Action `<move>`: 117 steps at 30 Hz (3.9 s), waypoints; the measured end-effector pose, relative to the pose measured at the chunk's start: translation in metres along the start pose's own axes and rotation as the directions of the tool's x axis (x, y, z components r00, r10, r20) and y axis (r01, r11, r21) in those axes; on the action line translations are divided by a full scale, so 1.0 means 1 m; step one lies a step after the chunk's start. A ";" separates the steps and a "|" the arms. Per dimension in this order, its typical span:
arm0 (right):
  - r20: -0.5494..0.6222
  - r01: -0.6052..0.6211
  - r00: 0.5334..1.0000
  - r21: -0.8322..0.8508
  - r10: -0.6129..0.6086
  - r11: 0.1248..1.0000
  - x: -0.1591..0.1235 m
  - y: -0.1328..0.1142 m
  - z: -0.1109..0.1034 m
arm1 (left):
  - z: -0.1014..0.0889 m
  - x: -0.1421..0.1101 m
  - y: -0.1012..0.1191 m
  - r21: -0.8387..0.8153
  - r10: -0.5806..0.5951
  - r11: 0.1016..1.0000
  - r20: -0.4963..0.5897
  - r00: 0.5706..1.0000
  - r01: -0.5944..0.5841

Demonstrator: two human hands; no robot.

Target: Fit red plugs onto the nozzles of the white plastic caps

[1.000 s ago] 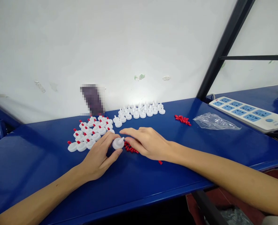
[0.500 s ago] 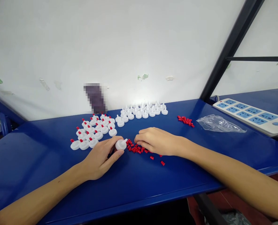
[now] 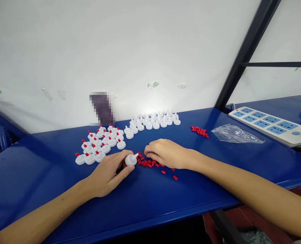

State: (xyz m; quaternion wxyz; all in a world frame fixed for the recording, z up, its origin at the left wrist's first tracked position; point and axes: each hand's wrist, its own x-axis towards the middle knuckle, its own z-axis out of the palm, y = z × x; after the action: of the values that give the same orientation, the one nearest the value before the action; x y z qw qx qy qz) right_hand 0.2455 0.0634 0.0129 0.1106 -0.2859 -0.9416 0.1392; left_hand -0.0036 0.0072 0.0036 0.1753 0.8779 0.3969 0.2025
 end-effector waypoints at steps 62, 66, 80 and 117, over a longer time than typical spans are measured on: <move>-0.101 0.080 0.993 0.296 -0.052 0.952 -0.009 -0.023 -0.019 | 0.003 0.001 0.002 0.087 0.116 0.989 0.031 0.993 -0.118; -0.142 0.137 0.986 0.345 -0.093 0.929 -0.009 -0.022 -0.010 | 0.002 0.001 0.002 0.087 0.116 0.989 0.025 0.993 -0.117; -0.309 0.234 0.940 0.264 -0.148 0.936 -0.006 -0.028 0.002 | 0.001 -0.002 0.002 0.049 0.111 0.993 0.012 0.994 -0.111; -0.209 0.337 0.910 -0.126 -0.357 0.933 -0.008 -0.043 0.008 | 0.011 -0.011 0.017 0.416 0.360 0.866 -0.140 0.922 -0.275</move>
State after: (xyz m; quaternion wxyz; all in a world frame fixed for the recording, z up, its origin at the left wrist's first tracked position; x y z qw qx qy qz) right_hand 0.2277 0.0234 0.0187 0.2287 -0.1326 -0.9635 0.0424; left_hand 0.0059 -0.0132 -0.0004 -0.0818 0.9217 0.2946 0.2387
